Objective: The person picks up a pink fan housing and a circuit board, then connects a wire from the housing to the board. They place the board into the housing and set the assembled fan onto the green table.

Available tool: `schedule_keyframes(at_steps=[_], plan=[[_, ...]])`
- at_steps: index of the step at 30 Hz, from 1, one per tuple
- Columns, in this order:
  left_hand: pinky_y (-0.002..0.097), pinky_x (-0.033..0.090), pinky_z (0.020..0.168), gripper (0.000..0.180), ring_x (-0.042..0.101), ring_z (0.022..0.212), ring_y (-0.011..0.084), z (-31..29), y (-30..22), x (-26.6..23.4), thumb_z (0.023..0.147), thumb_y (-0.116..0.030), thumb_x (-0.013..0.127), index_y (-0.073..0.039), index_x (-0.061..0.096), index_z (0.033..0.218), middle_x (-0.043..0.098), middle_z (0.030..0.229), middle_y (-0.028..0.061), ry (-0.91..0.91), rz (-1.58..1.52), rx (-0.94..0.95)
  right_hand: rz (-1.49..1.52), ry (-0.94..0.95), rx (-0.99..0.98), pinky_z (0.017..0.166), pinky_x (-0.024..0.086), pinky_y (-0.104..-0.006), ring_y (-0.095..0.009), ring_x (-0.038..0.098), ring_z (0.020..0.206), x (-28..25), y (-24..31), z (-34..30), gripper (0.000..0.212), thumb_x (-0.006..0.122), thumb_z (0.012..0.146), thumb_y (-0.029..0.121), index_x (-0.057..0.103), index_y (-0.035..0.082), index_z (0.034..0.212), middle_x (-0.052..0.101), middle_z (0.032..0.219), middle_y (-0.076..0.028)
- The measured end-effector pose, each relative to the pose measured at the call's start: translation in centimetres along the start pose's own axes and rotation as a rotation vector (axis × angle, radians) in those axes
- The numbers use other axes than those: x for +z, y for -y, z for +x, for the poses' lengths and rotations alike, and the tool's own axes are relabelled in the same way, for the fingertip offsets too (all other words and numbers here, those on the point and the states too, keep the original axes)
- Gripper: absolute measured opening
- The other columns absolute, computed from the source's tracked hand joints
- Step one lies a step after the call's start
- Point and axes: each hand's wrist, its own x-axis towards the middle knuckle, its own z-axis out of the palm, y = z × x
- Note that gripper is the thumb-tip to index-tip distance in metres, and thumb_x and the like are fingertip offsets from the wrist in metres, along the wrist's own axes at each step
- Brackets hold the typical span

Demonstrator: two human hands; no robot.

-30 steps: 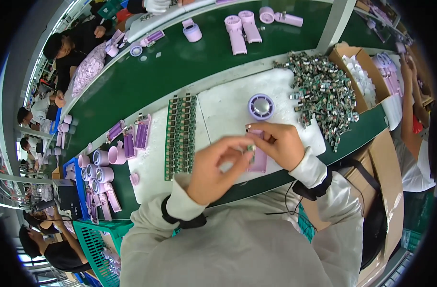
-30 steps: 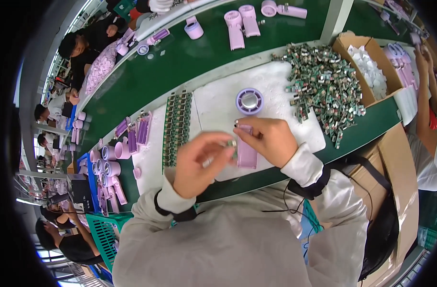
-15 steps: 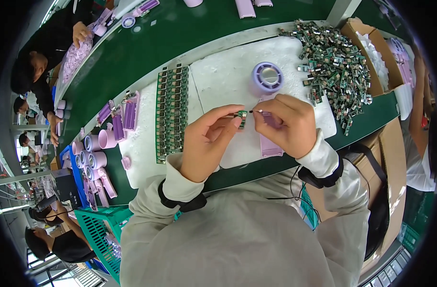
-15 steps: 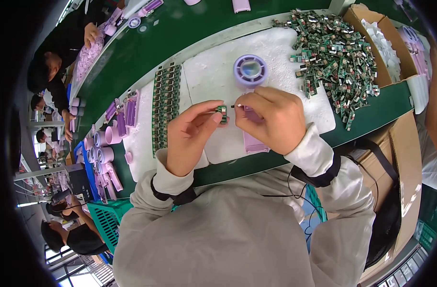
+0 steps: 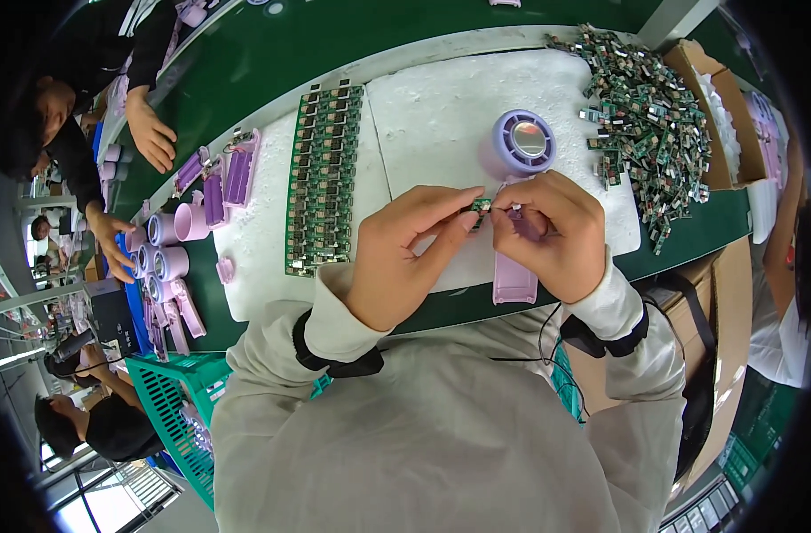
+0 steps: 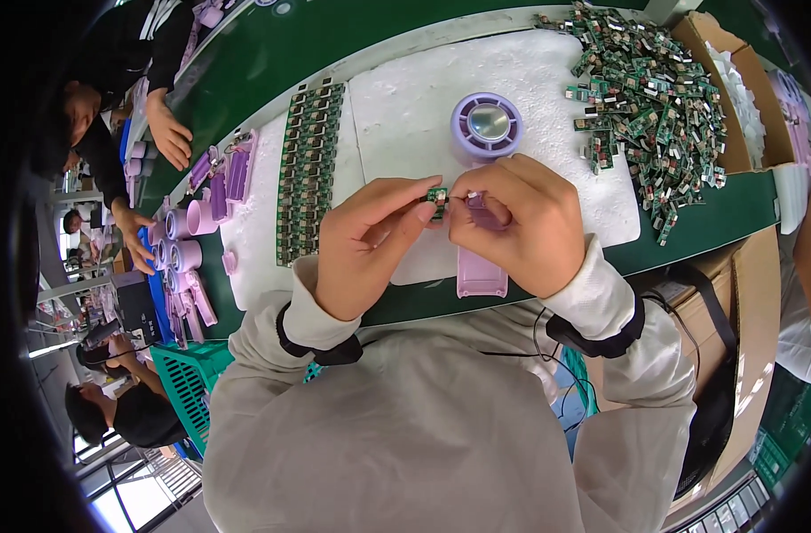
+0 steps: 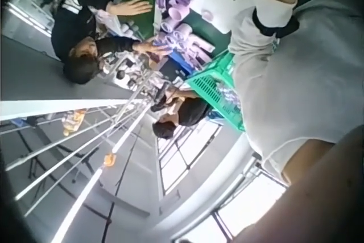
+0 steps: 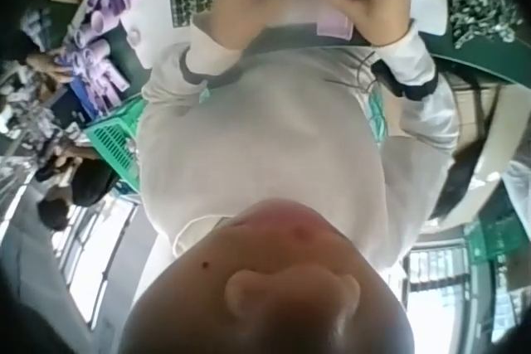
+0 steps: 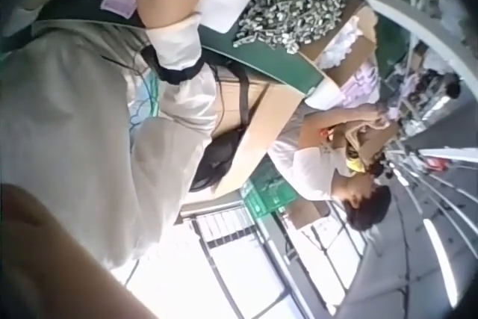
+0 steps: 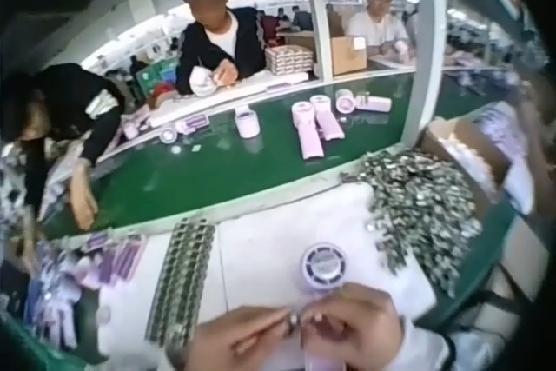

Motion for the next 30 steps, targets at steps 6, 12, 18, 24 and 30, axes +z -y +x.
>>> schedule_keyframes(at_steps=[6, 12, 18, 24, 30], plan=[[0.0285, 0.056, 0.080, 0.033, 0.068, 0.094, 0.0166, -0.5, -0.3, 0.1, 0.096, 0.004, 0.066, -0.002, 0.070, 0.129, 0.070, 0.110, 0.0115, -0.089, 0.156, 0.073, 0.043, -0.003, -0.053, 0.066, 0.047, -0.0305, -0.022, 0.059, 0.075, 0.2, 0.4, 0.3, 0.019, 0.079, 0.075, -0.002, 0.073, 0.001, 0.094, 0.062, 0.082, -0.008], [0.0313, 0.054, 0.072, 0.034, 0.068, 0.085, 0.0215, -0.3, 0.5, 0.8, 0.092, 0.004, 0.070, -0.004, 0.072, 0.124, 0.069, 0.098, 0.0096, -0.132, 0.163, 0.217, -0.053, 0.003, -0.080, 0.069, 0.048, -0.0345, -0.027, 0.059, 0.083, -0.5, 0.0, -0.2, 0.019, 0.079, 0.074, -0.001, 0.073, 0.001, 0.092, 0.062, 0.088, -0.009], [0.0324, 0.055, 0.066, 0.036, 0.068, 0.081, 0.0222, -1.1, 0.5, 1.8, 0.090, 0.003, 0.070, -0.003, 0.071, 0.125, 0.066, 0.099, 0.0085, -0.206, 0.223, 0.288, 0.026, 0.041, 0.061, 0.066, 0.040, -0.0283, -0.017, 0.050, 0.073, -0.3, 1.2, -0.9, 0.015, 0.075, 0.079, -0.005, 0.065, -0.001, 0.089, 0.056, 0.086, -0.006], [0.0308, 0.056, 0.060, 0.045, 0.068, 0.078, 0.0202, -1.5, 0.5, 3.2, 0.085, 0.003, 0.073, -0.002, 0.067, 0.129, 0.064, 0.102, 0.0071, -0.275, 0.389, 0.394, 0.073, -0.055, 0.165, 0.063, 0.035, -0.0240, -0.010, 0.043, 0.071, 0.4, 2.6, -1.8, 0.012, 0.072, 0.084, -0.007, 0.063, 0.000, 0.087, 0.052, 0.085, -0.002], [0.0303, 0.058, 0.063, 0.046, 0.068, 0.078, 0.0218, -1.4, 0.2, 2.5, 0.084, 0.003, 0.073, -0.001, 0.066, 0.129, 0.064, 0.102, 0.0086, -0.246, 0.560, 0.394, 0.132, -0.118, 0.238, 0.063, 0.034, -0.0233, -0.008, 0.042, 0.070, 1.0, 2.6, -1.6, 0.012, 0.072, 0.086, -0.007, 0.062, 0.000, 0.086, 0.051, 0.084, 0.000]])
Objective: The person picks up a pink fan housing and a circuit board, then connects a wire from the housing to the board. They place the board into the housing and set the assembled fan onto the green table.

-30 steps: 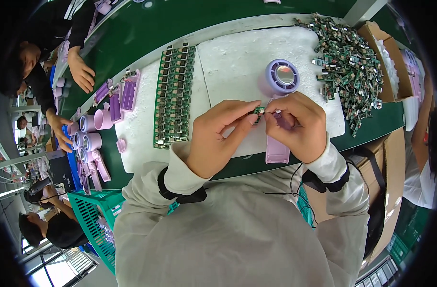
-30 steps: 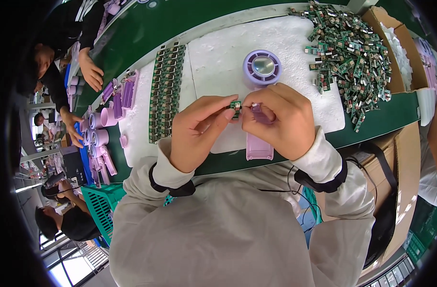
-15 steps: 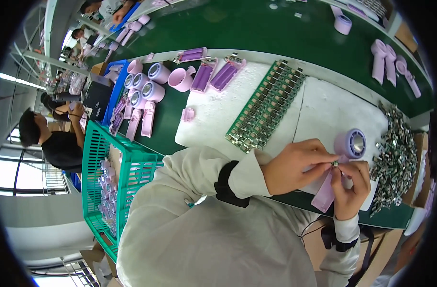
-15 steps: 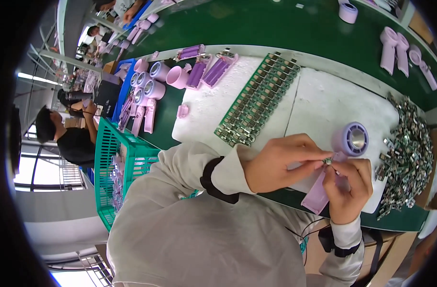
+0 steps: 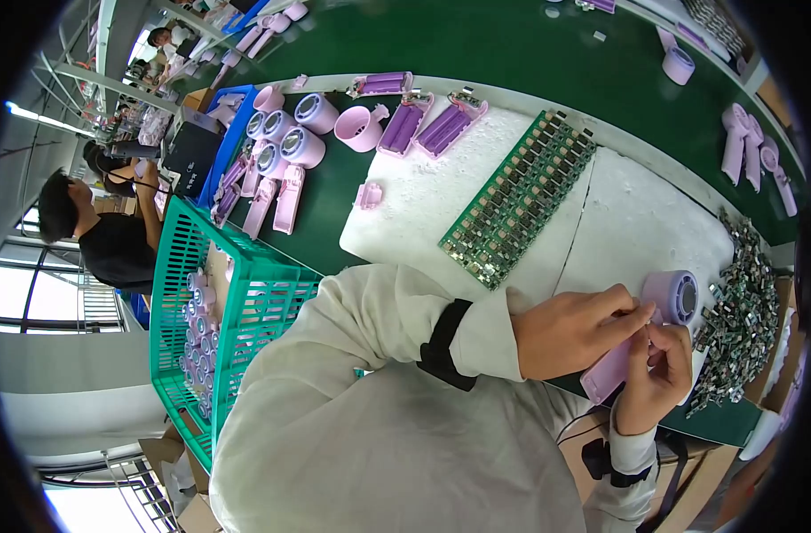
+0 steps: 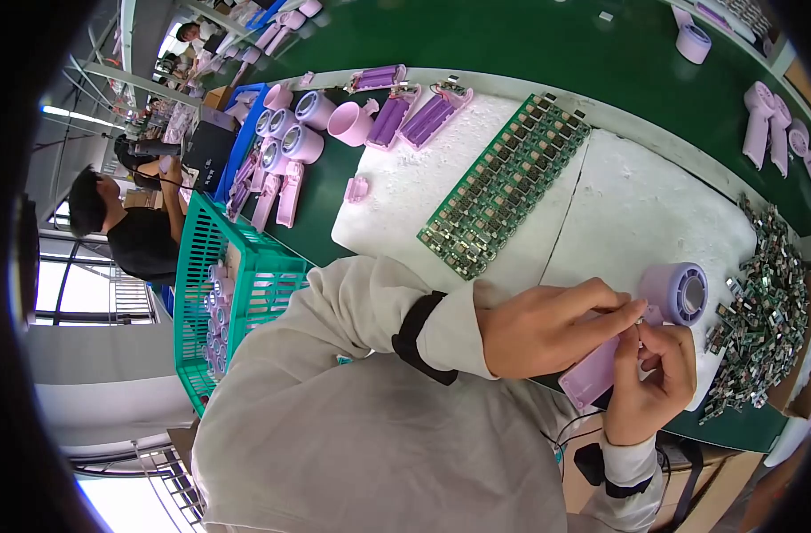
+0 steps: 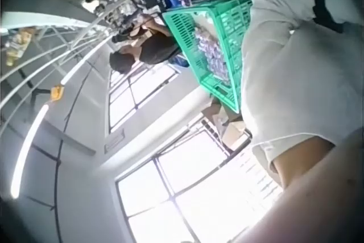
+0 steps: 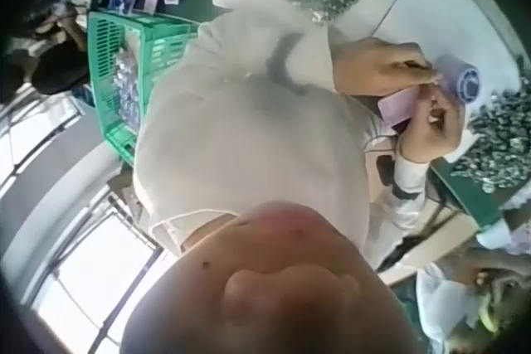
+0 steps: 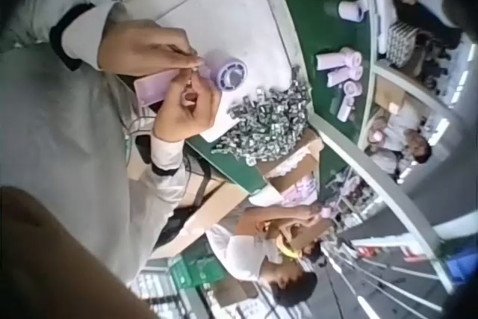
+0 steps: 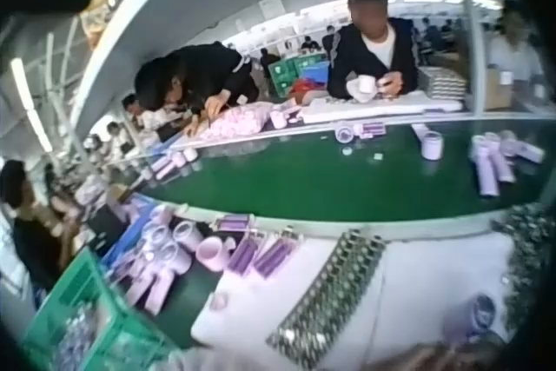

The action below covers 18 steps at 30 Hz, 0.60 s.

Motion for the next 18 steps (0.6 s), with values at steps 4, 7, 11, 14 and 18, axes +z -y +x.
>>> schedule_keyframes(at_steps=[4, 7, 11, 14, 18], plan=[[0.0301, 0.059, 0.067, 0.041, 0.069, 0.079, 0.0237, 1.0, 0.4, -0.4, 0.088, 0.004, 0.070, 0.000, 0.066, 0.128, 0.065, 0.102, 0.0107, -0.013, -0.177, -0.068, -0.062, 0.153, -0.038, 0.065, 0.038, -0.0228, -0.007, 0.047, 0.072, -1.7, -0.1, 1.7, 0.011, 0.073, 0.086, -0.007, 0.068, -0.001, 0.094, 0.056, 0.084, 0.001], [0.0294, 0.060, 0.072, 0.038, 0.071, 0.083, 0.0235, 1.5, 0.5, -1.1, 0.091, 0.005, 0.067, 0.002, 0.065, 0.128, 0.067, 0.102, 0.0115, -0.032, -0.334, -0.104, -0.044, 0.208, 0.064, 0.067, 0.043, -0.0231, -0.008, 0.054, 0.076, -2.7, 0.5, 2.2, 0.019, 0.073, 0.087, -0.006, 0.073, 0.000, 0.105, 0.065, 0.086, -0.001], [0.0296, 0.060, 0.080, 0.031, 0.072, 0.092, 0.0194, 1.5, 0.5, -1.6, 0.098, 0.003, 0.063, 0.003, 0.064, 0.129, 0.071, 0.105, 0.0112, 0.041, -0.621, -0.392, 0.018, 0.312, -0.032, 0.069, 0.047, -0.0243, -0.011, 0.059, 0.080, -3.4, 0.5, 2.6, 0.025, 0.073, 0.087, -0.006, 0.075, 0.001, 0.110, 0.071, 0.090, -0.005], [0.0306, 0.059, 0.087, 0.028, 0.071, 0.099, 0.0158, 1.3, 0.4, -1.4, 0.101, -0.002, 0.063, 0.004, 0.065, 0.128, 0.072, 0.110, 0.0102, 0.111, -0.954, -0.656, -0.028, 0.333, -0.076, 0.068, 0.049, -0.0275, -0.015, 0.062, 0.076, -3.3, 1.3, 2.6, 0.021, 0.074, 0.086, -0.005, 0.076, 0.002, 0.106, 0.073, 0.092, -0.008], [0.0305, 0.058, 0.090, 0.027, 0.071, 0.100, 0.0164, 1.2, 1.3, -1.1, 0.102, -0.005, 0.063, 0.004, 0.065, 0.128, 0.072, 0.113, 0.0118, 0.176, -0.983, -0.717, -0.102, 0.365, -0.168, 0.069, 0.050, -0.0290, -0.018, 0.064, 0.078, -2.9, 1.4, 2.6, 0.019, 0.075, 0.085, -0.005, 0.077, 0.002, 0.102, 0.071, 0.092, -0.010]])
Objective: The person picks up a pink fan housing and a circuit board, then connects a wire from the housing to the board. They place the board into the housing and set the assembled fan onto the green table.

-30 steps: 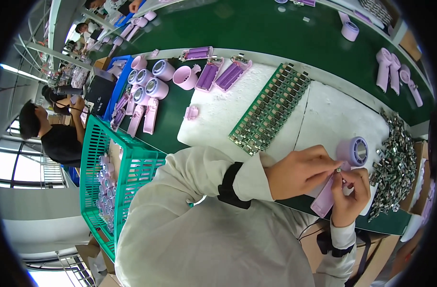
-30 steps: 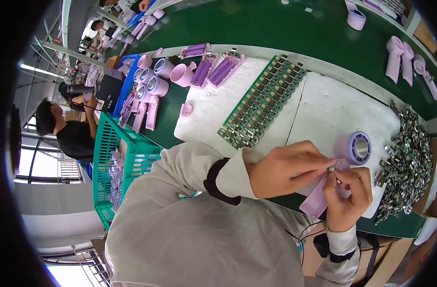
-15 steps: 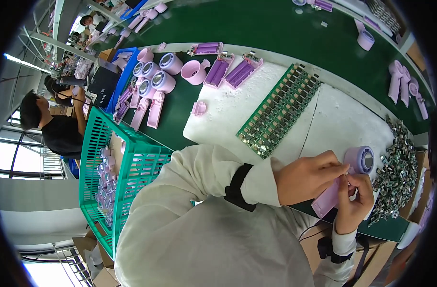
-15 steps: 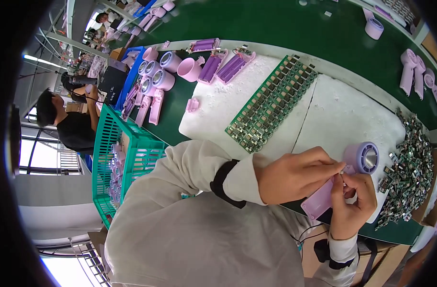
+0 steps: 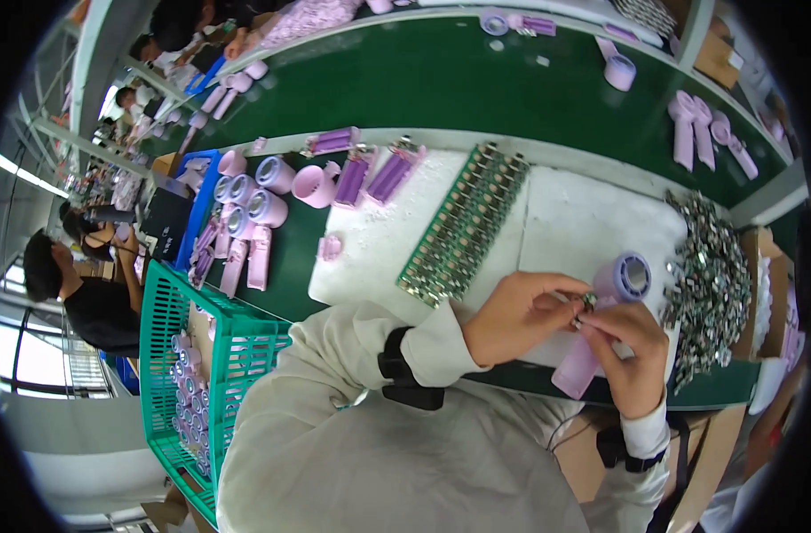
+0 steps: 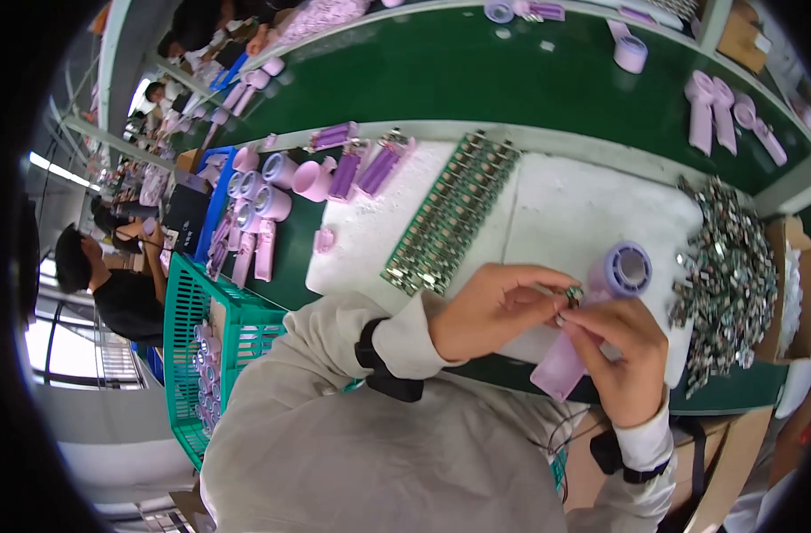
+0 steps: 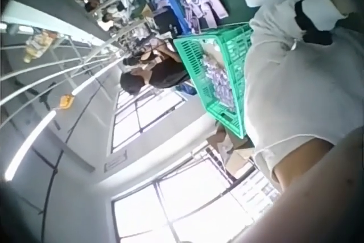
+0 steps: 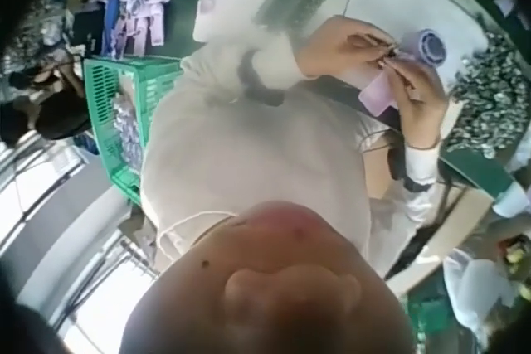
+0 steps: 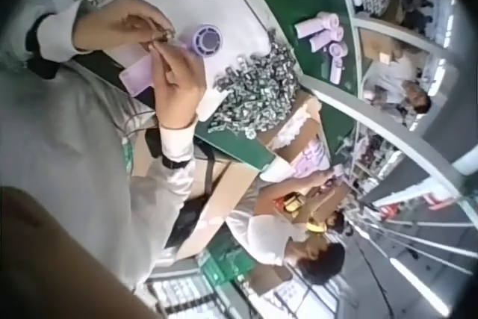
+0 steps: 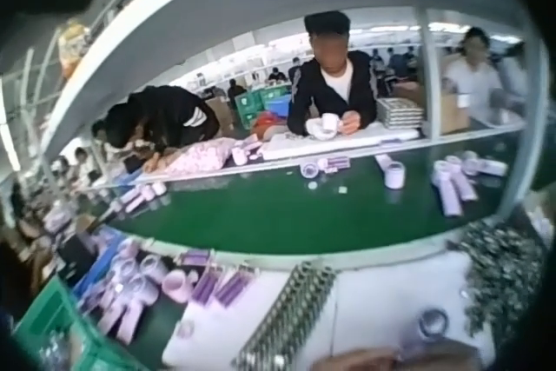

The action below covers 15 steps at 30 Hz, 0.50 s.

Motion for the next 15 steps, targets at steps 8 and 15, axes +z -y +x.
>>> schedule_keyframes(at_steps=[8, 15], plan=[[0.0322, 0.059, 0.092, 0.029, 0.072, 0.102, 0.0197, 0.5, -0.4, -0.9, 0.101, -0.003, 0.063, 0.005, 0.064, 0.129, 0.073, 0.114, 0.0129, -0.017, 0.063, 0.033, 0.001, -0.028, -0.052, 0.061, 0.050, -0.0310, -0.020, 0.061, 0.068, 0.7, -1.6, 0.9, 0.014, 0.077, 0.082, -0.001, 0.073, 0.001, 0.096, 0.062, 0.081, -0.008], [0.0344, 0.061, 0.093, 0.028, 0.072, 0.104, 0.0208, 0.5, -0.4, -0.3, 0.102, -0.002, 0.061, 0.005, 0.064, 0.129, 0.071, 0.118, 0.0138, 0.024, 0.122, -0.008, -0.049, -0.127, 0.034, 0.060, 0.049, -0.0293, -0.017, 0.058, 0.065, 0.6, -1.2, 0.0, 0.012, 0.076, 0.083, 0.001, 0.071, 0.000, 0.094, 0.059, 0.079, -0.008]])
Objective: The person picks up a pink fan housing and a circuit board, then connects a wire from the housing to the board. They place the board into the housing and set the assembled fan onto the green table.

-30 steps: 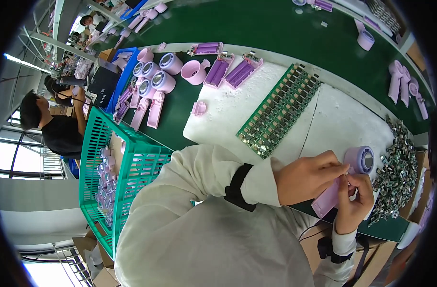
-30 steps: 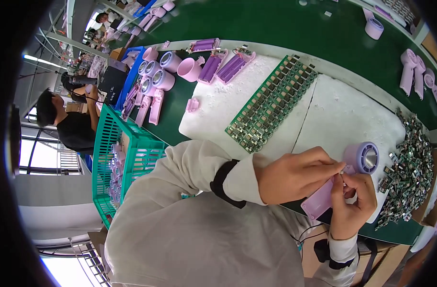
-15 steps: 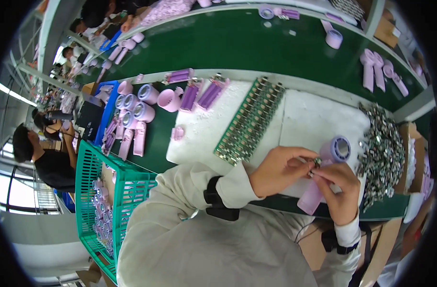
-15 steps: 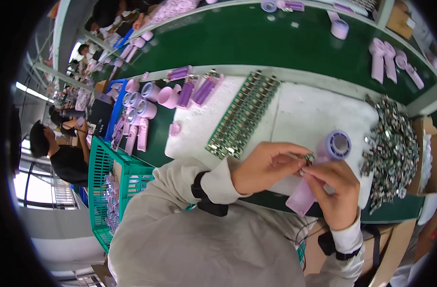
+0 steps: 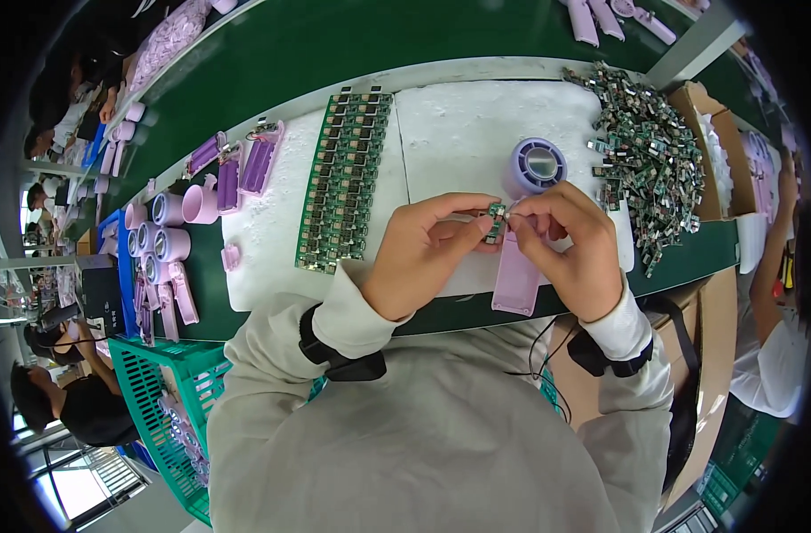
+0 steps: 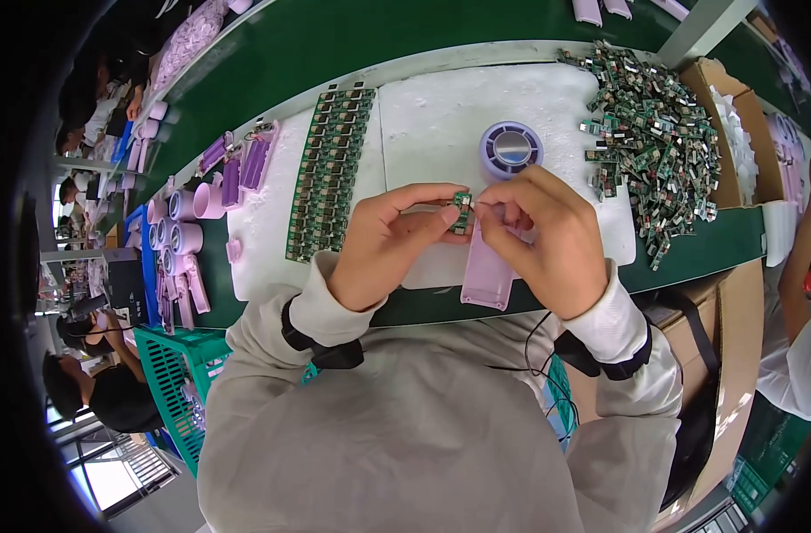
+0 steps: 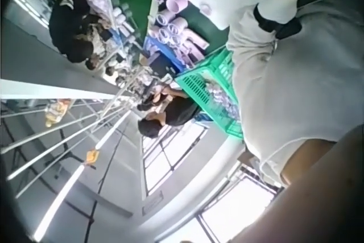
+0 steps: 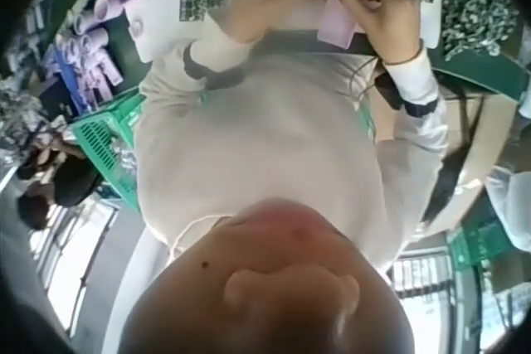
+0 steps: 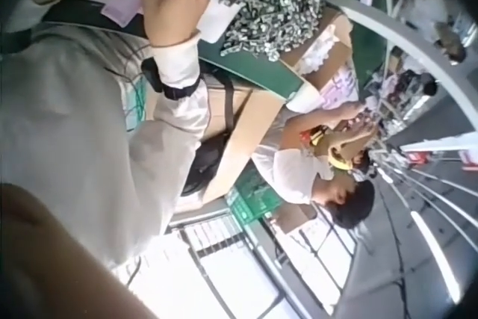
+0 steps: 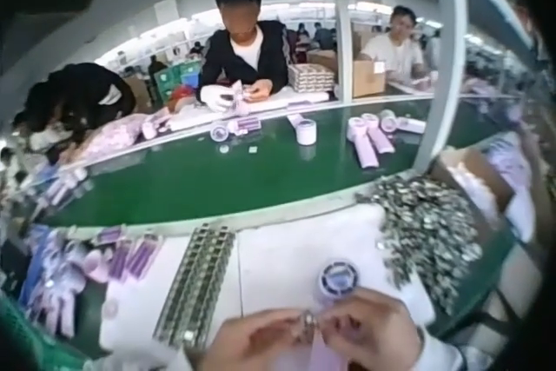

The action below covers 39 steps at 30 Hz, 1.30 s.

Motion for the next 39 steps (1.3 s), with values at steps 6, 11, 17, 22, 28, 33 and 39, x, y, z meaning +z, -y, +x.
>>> schedule_keyframes(at_steps=[6, 11, 17, 22, 28, 33, 39], plan=[[0.0346, 0.061, 0.094, 0.028, 0.072, 0.105, 0.0214, -0.4, 0.0, 0.2, 0.103, -0.002, 0.060, 0.006, 0.063, 0.129, 0.070, 0.121, 0.0136, -0.017, 0.008, 0.034, -0.028, -0.013, 0.060, 0.059, 0.049, -0.0292, -0.016, 0.058, 0.063, 0.4, 0.4, -0.2, 0.013, 0.076, 0.083, 0.002, 0.072, 0.000, 0.096, 0.060, 0.079, -0.007], [0.0343, 0.061, 0.093, 0.028, 0.071, 0.105, 0.0212, -0.3, 0.1, 0.1, 0.103, -0.002, 0.059, 0.006, 0.063, 0.130, 0.070, 0.122, 0.0132, -0.011, -0.009, 0.050, 0.006, -0.008, 0.059, 0.059, 0.045, -0.0270, -0.013, 0.056, 0.066, 0.6, 0.2, -0.4, 0.015, 0.078, 0.083, 0.001, 0.074, 0.000, 0.097, 0.063, 0.080, -0.005], [0.0340, 0.061, 0.093, 0.028, 0.071, 0.105, 0.0216, -0.3, 0.3, 0.0, 0.103, -0.002, 0.059, 0.006, 0.062, 0.130, 0.070, 0.120, 0.0130, -0.015, -0.014, 0.071, -0.035, -0.031, 0.012, 0.058, 0.046, -0.0268, -0.013, 0.057, 0.066, 0.9, 0.2, -0.4, 0.019, 0.081, 0.081, 0.002, 0.076, 0.001, 0.099, 0.064, 0.080, -0.005], [0.0339, 0.061, 0.093, 0.028, 0.072, 0.105, 0.0219, -0.3, 0.4, 0.1, 0.103, -0.002, 0.059, 0.006, 0.062, 0.130, 0.070, 0.121, 0.0131, -0.021, -0.017, 0.087, -0.035, -0.053, 0.026, 0.057, 0.045, -0.0263, -0.012, 0.057, 0.064, 0.8, 0.3, -0.5, 0.019, 0.081, 0.081, 0.002, 0.076, 0.001, 0.099, 0.065, 0.082, -0.005], [0.0320, 0.060, 0.093, 0.027, 0.071, 0.108, 0.0211, -0.5, 0.5, 0.3, 0.103, -0.001, 0.059, 0.004, 0.063, 0.130, 0.069, 0.120, 0.0124, -0.037, -0.027, 0.126, -0.067, -0.088, 0.013, 0.058, 0.050, -0.0274, -0.015, 0.061, 0.064, 0.4, 0.2, -0.2, 0.021, 0.081, 0.077, -0.001, 0.075, 0.001, 0.098, 0.065, 0.082, -0.006], [0.0301, 0.059, 0.092, 0.027, 0.071, 0.106, 0.0203, -0.5, 0.4, 0.4, 0.102, 0.002, 0.059, 0.002, 0.065, 0.128, 0.067, 0.118, 0.0118, -0.042, 0.160, 0.188, -0.145, -0.058, -0.075, 0.057, 0.049, -0.0279, -0.015, 0.060, 0.064, 0.5, -0.2, -0.3, 0.019, 0.078, 0.077, -0.003, 0.074, 0.001, 0.095, 0.064, 0.080, -0.006], [0.0291, 0.059, 0.090, 0.028, 0.071, 0.101, 0.0198, -0.8, 0.3, 0.7, 0.100, 0.004, 0.060, 0.001, 0.067, 0.127, 0.066, 0.116, 0.0125, -0.042, 0.302, 0.280, -0.279, -0.049, -0.202, 0.056, 0.049, -0.0288, -0.016, 0.061, 0.063, -0.1, 0.0, -0.3, 0.020, 0.077, 0.076, -0.004, 0.073, 0.001, 0.095, 0.063, 0.080, -0.007]])
